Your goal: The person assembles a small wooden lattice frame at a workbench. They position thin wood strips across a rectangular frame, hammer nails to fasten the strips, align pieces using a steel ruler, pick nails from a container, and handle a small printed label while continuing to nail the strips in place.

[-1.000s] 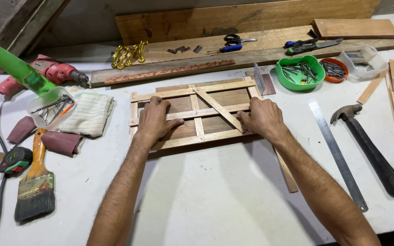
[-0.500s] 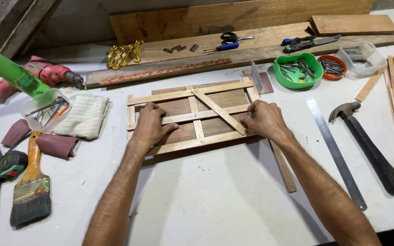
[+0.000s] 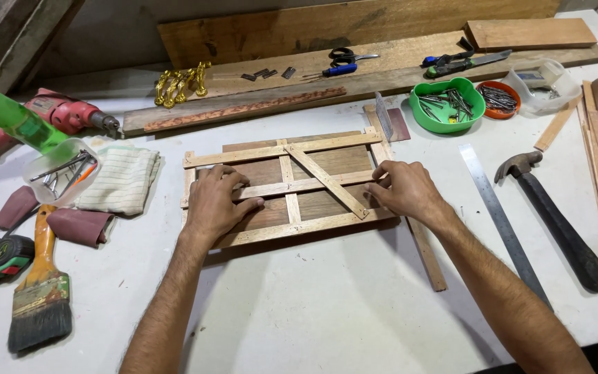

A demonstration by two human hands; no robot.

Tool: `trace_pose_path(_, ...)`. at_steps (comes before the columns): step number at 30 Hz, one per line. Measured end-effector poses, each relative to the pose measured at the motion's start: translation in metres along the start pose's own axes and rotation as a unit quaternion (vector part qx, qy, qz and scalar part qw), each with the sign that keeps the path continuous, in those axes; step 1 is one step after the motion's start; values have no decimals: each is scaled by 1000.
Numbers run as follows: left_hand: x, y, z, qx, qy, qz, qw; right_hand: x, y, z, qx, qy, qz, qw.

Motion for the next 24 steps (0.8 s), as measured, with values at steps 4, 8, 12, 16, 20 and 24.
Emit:
trace_pose_path(4,-26,-11,-11,-22,35,17,999,-6,-35,9,-31,12,-6,999)
trace_pose_path(8,-81,-17,-30,-84,124,49,987,-21,-75,29,-80,11,5,997)
trace_pose_path(12,-161,-21,-55,-66,202,58,975,-56,-113,51,-110,56,10,992)
trace_pose_path(16,-240,-21,-75,-40,260,53,963,-94,-142,78,-139,97,-5,985)
trace_pose_path(20,-303,-19,-94,-21,294,30,955,-123,-164,94,-149,138,6,979)
trace_pose_path(24,-333,-17,-123,6,281,-9,960,-148,-163,82,-141,129,-18,981)
Point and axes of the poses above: each hand's wrist, its own z-axis away from the middle knuckle, its own y-axis out of the palm, x = y × z, the point moved 7 cm from there along -z, towards the middle knuckle, and after that the axes turned 8 degrees about -z, right-handed, at the moved point
